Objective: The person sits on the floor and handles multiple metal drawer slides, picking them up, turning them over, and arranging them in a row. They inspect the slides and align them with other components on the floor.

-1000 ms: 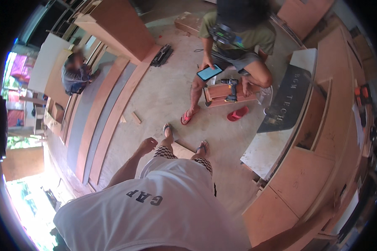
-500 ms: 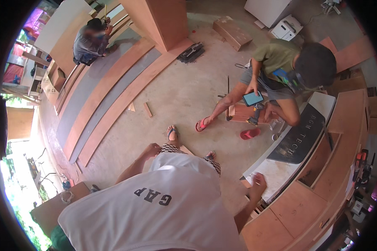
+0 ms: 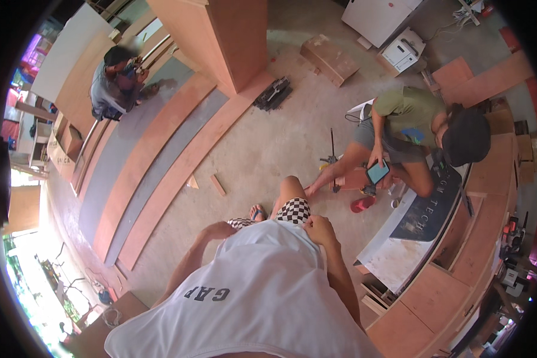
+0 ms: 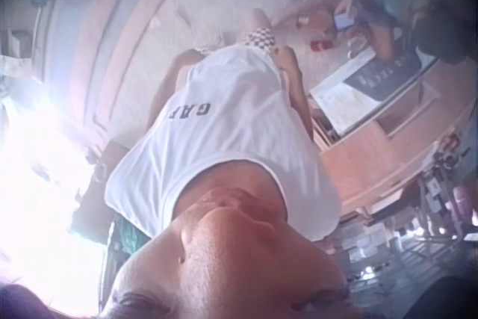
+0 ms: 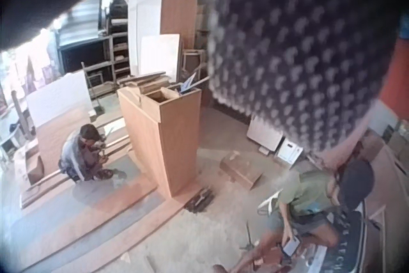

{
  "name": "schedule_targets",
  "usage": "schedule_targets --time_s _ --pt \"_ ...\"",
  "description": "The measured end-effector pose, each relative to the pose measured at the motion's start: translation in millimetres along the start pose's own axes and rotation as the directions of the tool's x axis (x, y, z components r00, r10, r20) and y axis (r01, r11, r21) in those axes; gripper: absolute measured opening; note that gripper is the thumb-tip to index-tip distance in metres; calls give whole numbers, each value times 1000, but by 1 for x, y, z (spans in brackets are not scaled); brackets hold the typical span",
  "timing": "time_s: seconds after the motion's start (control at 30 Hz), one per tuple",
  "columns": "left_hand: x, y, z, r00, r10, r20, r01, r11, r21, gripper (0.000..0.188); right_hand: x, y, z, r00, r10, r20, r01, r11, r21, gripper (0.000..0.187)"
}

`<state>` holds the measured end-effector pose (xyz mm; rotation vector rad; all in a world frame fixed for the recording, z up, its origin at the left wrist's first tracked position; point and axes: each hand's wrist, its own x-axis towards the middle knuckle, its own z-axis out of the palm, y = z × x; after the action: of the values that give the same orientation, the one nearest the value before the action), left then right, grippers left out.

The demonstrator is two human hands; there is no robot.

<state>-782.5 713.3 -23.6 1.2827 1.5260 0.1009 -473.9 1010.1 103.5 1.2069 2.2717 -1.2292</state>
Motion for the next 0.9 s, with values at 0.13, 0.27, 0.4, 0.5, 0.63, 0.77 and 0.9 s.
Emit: schedule_targets --time_s 0.13,0.27,0.4,0.5,0.63,0.77,0.9 --pt "28 -18 -42 998 -69 7 69 993 -97 43 71 20 -20 983 -101 154 69 978 195 27" --pt "53 -29 -116 964 -267 -8 253 924 -288 43 139 -3 -52 967 -129 219 82 974 211 28" --pt "77 20 -241 955 -297 -12 245 809 -534 45 201 -16 -103 978 -89 187 29 953 301 33" --pt "102 -9 -273 999 -12 -31 4 969 -248 42 236 -28 -153 850 -138 509 -147 864 481 29" --pt "112 55 -411 955 -136 262 235 887 -396 40 267 -35 -203 686 -339 645 -213 754 622 22" --pt "113 77 -482 888 -143 438 308 891 -333 39 308 -65 -228 654 -332 680 -244 758 605 23" --pt "144 66 -541 856 -103 506 261 932 -252 39 343 -91 -245 603 -376 704 -162 806 569 23"
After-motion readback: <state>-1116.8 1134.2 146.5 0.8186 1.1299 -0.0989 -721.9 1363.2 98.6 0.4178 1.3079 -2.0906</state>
